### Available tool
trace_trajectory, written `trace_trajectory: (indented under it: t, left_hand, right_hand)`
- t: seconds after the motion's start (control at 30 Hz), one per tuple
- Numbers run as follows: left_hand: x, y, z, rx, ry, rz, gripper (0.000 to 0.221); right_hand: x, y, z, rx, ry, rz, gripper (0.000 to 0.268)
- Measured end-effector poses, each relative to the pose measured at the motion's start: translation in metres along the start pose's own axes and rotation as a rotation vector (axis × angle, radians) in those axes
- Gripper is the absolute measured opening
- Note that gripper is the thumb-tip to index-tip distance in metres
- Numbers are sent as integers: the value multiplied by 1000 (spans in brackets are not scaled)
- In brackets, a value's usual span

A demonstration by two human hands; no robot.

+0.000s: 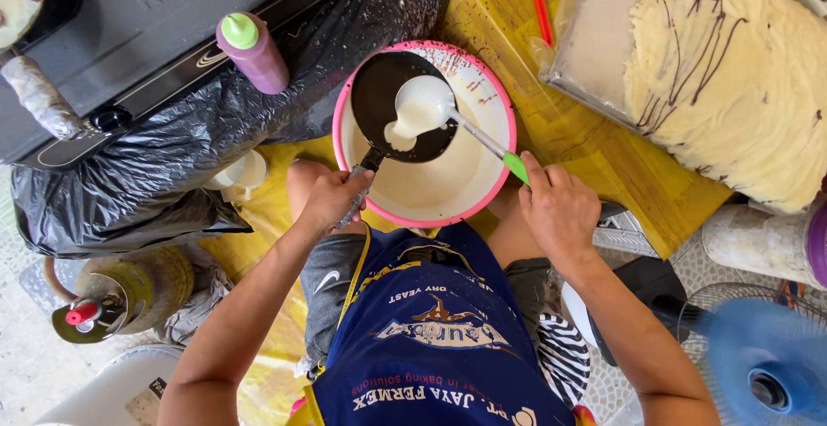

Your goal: Dipping pans into batter, cooking them on a gas stove, and stacking the finished crepes

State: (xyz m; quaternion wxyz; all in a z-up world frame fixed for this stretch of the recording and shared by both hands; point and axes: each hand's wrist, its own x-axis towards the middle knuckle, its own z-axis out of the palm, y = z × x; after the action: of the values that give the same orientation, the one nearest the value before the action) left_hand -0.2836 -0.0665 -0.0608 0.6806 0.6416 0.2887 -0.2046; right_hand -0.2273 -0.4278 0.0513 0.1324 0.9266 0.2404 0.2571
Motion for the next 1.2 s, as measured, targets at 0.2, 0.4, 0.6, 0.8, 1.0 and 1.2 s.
trace_trajectory:
  t: [0.2, 0.4, 0.6, 0.8, 1.0, 1.2]
  left_hand:
    - [-7, 3, -9, -279, 35, 25, 41]
    - [6, -79, 34, -678, -108, 84, 43]
    - [41, -97, 90, -731, -128, 347, 22]
    - [20, -35, 97, -649, -212, 120, 35]
    - [-2, 14, 61, -290, -320, -162, 48]
    - [-26, 28, 56, 83, -249, -116, 37]
  right_hand:
    - [24, 3, 12, 21, 114, 40, 48]
    - [44, 1, -10, 16, 161, 33, 43]
    - [33, 3, -57, -52, 147, -6, 42]
    - [6, -3, -60, -4, 53, 3, 42]
    - [-1, -1, -33, 113, -163, 258, 43]
    - [-14, 4, -6, 333, -507, 488, 44]
